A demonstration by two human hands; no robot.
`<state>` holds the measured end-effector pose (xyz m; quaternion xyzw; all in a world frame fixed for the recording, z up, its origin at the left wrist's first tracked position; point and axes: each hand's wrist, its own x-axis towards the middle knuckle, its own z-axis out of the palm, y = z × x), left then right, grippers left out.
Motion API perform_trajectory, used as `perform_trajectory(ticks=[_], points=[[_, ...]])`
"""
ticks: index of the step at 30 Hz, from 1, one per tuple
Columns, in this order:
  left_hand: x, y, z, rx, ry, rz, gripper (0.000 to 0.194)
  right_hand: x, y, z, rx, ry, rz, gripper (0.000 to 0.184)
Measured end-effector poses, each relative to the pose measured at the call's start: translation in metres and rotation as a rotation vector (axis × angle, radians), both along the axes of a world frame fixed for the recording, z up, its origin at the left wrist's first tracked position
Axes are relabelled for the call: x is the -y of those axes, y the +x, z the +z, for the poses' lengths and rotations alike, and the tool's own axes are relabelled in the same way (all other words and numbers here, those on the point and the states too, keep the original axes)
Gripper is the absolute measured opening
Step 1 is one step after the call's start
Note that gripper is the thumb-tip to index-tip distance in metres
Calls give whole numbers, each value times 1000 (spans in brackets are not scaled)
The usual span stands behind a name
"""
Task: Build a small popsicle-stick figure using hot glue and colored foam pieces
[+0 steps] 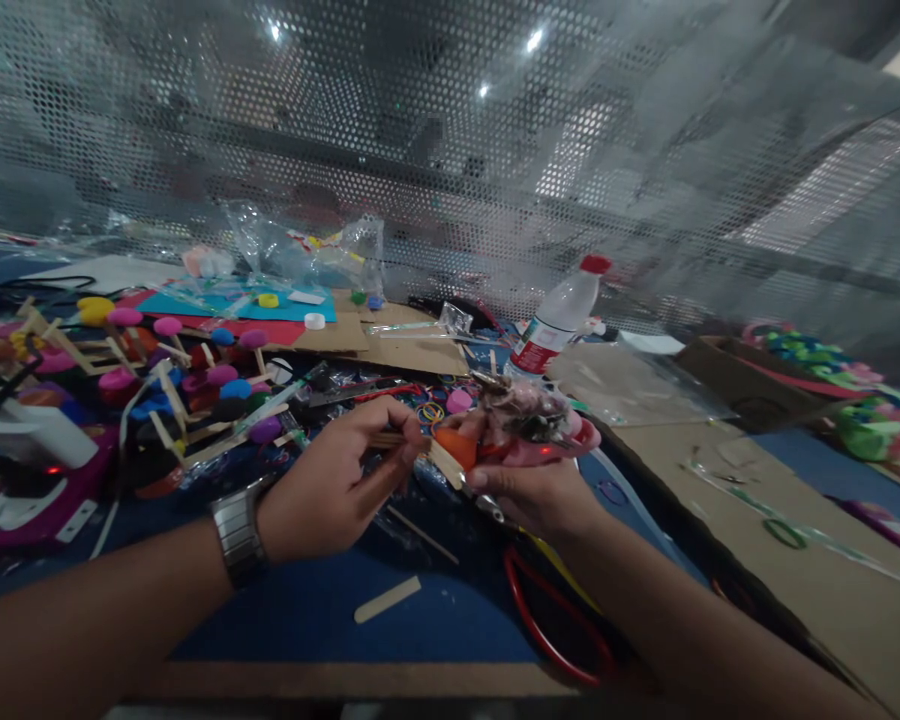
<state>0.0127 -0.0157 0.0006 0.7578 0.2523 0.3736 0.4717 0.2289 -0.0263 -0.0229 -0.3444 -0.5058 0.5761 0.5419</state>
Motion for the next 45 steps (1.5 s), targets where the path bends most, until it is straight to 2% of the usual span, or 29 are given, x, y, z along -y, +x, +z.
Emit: perform_trajectory(ticks=[5,11,15,20,29,33,38,45], points=[[-1,0,1,-21,42,-4,18,0,2,-3,24,-48,-2,50],[-2,-1,1,-24,72,3,15,1,3,-4,17,-19,-40,53],[-2,0,2,-21,18,4,19,0,4,-5,46,-13,-17,50],[-1,0,3,-30,40,6,20,-1,4,-5,38,66,15,51],[0,-1,6,-33,77,-13,22,1,5,-3,69,65,17,46],[0,-3,5,-24,76,-26,20,1,4,-5,38,57,15,49],[-2,-4,4,-9,129,-39,15,1,4,-6,26,31,73,46],[0,-5,7,-53,205,-13,15,3,4,-5,-40,62,91,60]])
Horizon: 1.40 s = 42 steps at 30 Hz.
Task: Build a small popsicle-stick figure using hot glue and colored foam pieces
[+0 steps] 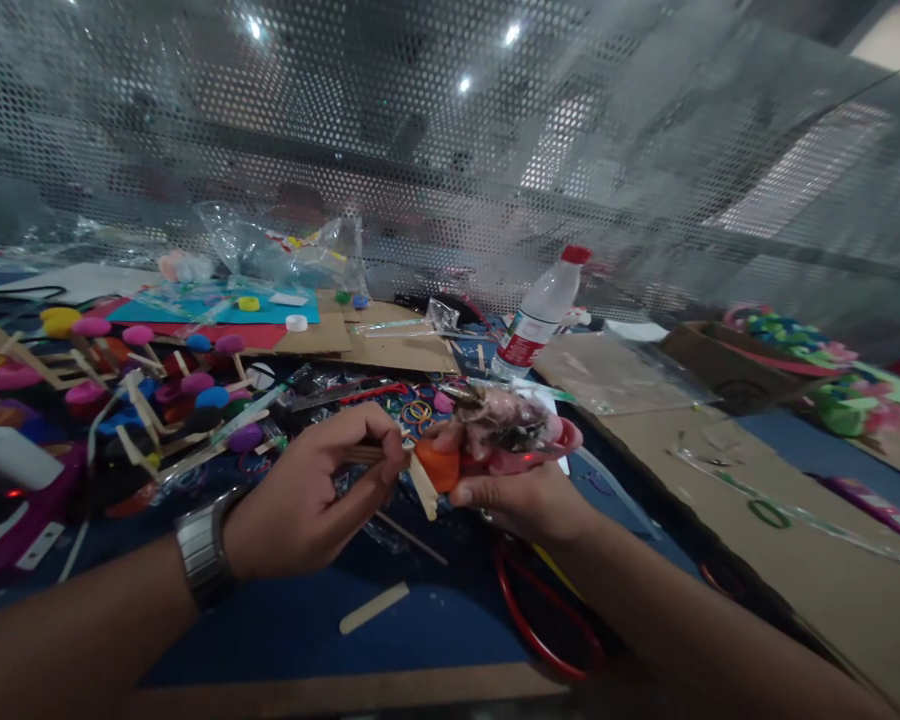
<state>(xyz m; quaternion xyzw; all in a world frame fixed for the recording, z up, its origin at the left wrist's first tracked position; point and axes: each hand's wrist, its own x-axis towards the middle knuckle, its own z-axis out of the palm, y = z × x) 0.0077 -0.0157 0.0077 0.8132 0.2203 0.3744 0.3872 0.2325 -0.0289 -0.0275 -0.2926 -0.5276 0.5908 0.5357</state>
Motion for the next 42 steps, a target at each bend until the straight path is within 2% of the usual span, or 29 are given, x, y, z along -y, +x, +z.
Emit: perform_trajectory(ticks=[9,15,17,22,26,31,42], points=[[1,-2,0,1,26,6,14,0,-1,-2,21,-10,8,62],[2,-2,-1,18,-4,-20,13,-1,-1,-5,46,31,0,49],[1,-2,-2,20,-12,-15,13,-2,0,-5,39,32,-8,50],[1,0,-1,40,-134,-17,15,-1,-3,0,17,-20,-31,61],[0,1,0,44,-255,-11,16,0,-5,5,-8,-59,-15,49],[-2,2,-5,66,-243,52,7,-1,-8,10,-7,-96,-51,54],[1,5,-1,94,-288,31,9,-1,-11,14,-14,-143,-112,60]])
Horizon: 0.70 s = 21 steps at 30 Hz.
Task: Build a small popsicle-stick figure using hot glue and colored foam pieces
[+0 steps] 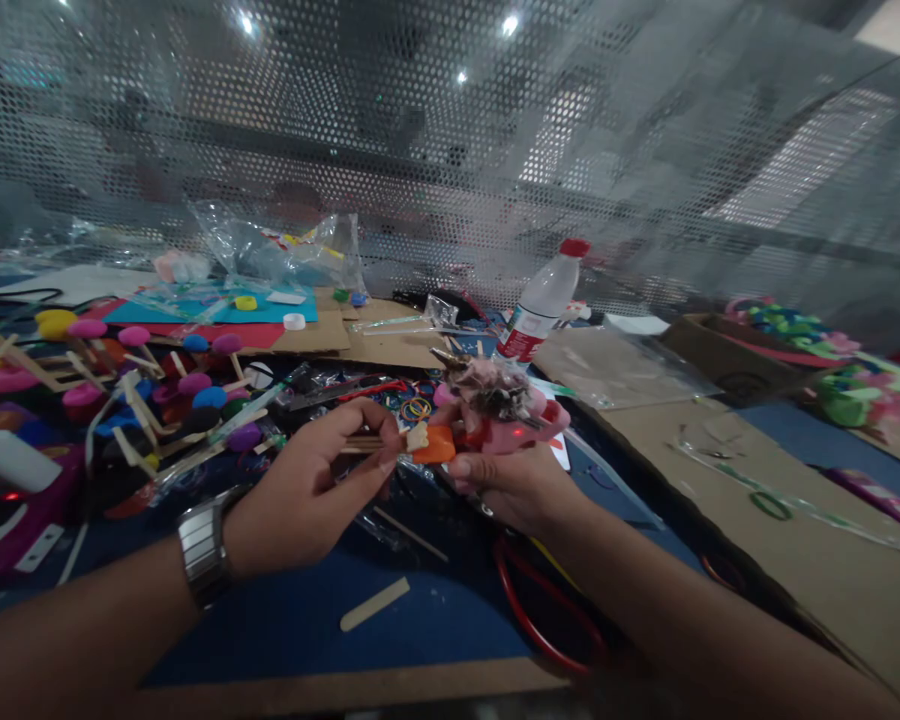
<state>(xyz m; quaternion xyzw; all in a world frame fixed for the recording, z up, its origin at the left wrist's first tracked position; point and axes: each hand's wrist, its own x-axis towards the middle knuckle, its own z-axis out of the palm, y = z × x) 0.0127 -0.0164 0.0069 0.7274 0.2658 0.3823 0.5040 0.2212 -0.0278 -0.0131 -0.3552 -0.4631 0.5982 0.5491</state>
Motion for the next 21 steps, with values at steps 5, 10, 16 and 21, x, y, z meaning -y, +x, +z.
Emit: perform_trajectory(ticks=[5,10,16,21], points=[[0,0,-1,-27,13,-8,11,0,0,0,3,-12,-8,54],[0,0,3,-50,23,-14,12,0,0,0,-5,-30,9,49],[1,0,4,-51,23,-19,12,-1,0,0,-24,-32,-5,48],[0,0,3,-57,50,-18,13,-1,-1,-1,-40,3,-10,47]])
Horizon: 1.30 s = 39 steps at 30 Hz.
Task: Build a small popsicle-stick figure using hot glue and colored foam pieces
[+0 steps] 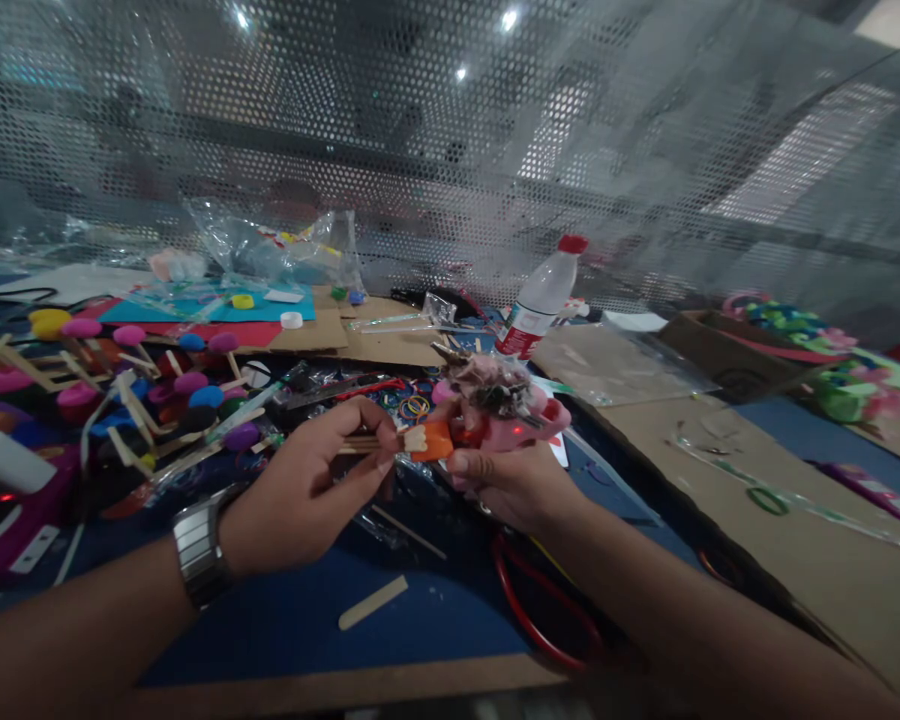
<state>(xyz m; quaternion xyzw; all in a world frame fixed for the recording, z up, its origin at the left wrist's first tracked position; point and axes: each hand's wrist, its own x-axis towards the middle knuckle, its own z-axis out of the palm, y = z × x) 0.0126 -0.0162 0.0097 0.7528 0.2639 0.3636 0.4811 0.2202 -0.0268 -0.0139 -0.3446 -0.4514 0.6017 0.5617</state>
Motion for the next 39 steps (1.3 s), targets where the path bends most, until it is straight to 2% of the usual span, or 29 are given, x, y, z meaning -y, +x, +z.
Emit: perform_trajectory(ticks=[17,28,39], points=[[0,0,-1,-14,35,11,13,2,0,-2,9,34,-9,52],[0,0,4,-26,80,18,14,1,0,-4,-24,32,26,43],[0,-1,0,7,58,-2,12,2,2,-5,33,12,2,48]])
